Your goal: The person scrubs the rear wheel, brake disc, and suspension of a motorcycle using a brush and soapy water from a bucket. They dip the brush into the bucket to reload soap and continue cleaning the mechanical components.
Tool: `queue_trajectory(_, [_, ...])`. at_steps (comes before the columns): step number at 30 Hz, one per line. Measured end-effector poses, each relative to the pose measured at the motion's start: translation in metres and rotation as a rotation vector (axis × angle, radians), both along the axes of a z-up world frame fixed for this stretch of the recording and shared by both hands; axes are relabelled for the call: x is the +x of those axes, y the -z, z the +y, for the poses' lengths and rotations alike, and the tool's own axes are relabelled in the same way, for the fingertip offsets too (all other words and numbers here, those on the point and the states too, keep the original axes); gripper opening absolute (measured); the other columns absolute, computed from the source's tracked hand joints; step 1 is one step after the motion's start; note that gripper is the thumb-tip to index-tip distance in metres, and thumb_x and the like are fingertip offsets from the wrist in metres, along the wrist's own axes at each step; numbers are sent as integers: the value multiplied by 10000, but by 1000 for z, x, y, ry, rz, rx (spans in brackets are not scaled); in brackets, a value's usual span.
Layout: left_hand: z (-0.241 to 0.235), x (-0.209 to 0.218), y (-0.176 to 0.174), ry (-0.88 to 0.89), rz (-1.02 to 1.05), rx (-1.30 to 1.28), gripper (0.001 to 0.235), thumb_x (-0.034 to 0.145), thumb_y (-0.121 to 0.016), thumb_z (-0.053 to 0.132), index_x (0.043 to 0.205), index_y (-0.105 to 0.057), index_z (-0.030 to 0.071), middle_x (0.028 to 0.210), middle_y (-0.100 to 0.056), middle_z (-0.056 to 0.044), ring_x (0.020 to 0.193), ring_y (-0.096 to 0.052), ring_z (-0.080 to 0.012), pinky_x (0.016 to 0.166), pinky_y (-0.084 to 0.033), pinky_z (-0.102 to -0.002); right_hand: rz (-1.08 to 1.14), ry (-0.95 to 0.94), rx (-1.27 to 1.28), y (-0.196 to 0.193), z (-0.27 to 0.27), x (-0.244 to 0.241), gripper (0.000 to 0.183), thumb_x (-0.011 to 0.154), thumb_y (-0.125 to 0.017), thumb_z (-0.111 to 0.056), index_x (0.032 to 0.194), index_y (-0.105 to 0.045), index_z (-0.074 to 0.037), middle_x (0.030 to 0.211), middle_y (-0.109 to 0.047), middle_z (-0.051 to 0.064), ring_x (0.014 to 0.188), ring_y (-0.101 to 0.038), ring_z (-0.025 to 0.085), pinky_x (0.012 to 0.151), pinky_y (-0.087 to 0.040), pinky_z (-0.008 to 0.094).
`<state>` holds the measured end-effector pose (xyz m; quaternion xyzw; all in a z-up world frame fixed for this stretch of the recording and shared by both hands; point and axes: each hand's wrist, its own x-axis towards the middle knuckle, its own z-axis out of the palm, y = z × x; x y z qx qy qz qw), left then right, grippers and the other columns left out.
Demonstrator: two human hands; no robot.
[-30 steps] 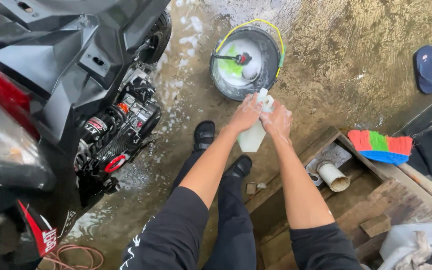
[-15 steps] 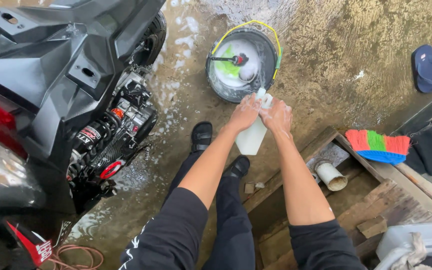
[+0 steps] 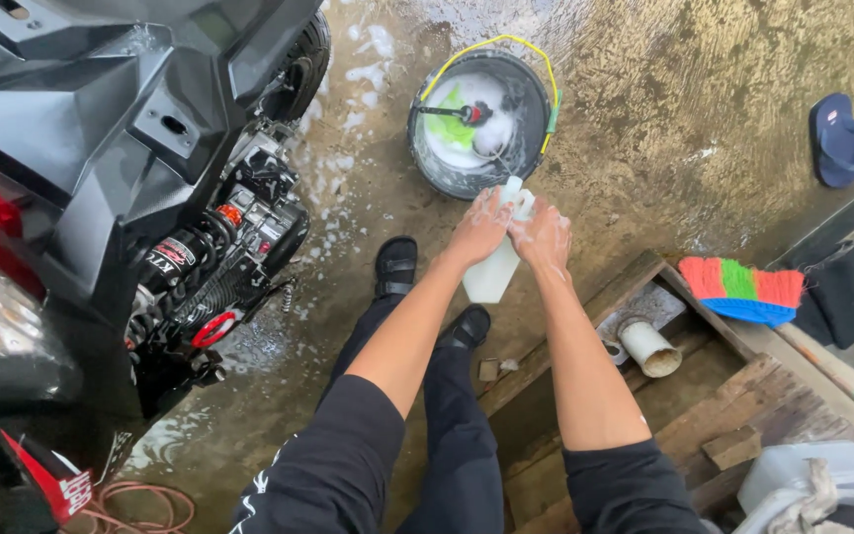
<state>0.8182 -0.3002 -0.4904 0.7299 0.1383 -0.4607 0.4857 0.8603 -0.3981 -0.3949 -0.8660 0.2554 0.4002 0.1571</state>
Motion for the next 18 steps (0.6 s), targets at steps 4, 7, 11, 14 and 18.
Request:
queue_trajectory(4, [13,1,-51,-11,-35,-55,611,971,-325,373,1517,-210,122,1580,-146,-169,1429,-225,-369,1153,-249,-513,-128,115,112,-26,7,-20,481,814,-593,-426,1223,-570,-173,1065,-636,287,1074,-581,465,911,-470,553])
queue_trajectory(7, [7,-12,-55,38,-63,-92,631,939,-382,320,1521,-207,150,1594,-127,-121,1438,-216,-342,1158,-245,-512,-204,189,152,-25,2,-48,474,849,-563,-286,1302,-471,-180,1103,-603,341,1104,-553,499,943,-441,580])
queue_trajectory(11, [-3,-36,-75,171,-130,-170,674,901,-464,280,1508,-228,106,1583,-162,-132,1432,-235,-333,1169,-248,-461,-211,349,95,-10,-19,-96,579,870,-579,-214,1401,-357,-271,1181,-561,353,1139,-536,501,974,-431,560])
queue_trajectory(14, [-35,-67,-66,311,-90,-146,709,922,-435,322,1529,-132,114,1594,-117,-110,1444,-207,-307,1180,-220,-453,-187,507,52,31,-49,-147,554,909,-539,-219,1429,-353,-265,1224,-569,304,1177,-541,428,996,-436,519])
queue_trajectory(18, [-93,-115,-70,357,18,-128,811,887,-446,434,1532,-58,132,1587,-138,-116,1447,-199,-267,1179,-218,-453,-250,967,113,62,-83,-221,530,970,-310,-480,1410,-440,-215,1303,-531,279,1249,-489,386,1064,-378,459])
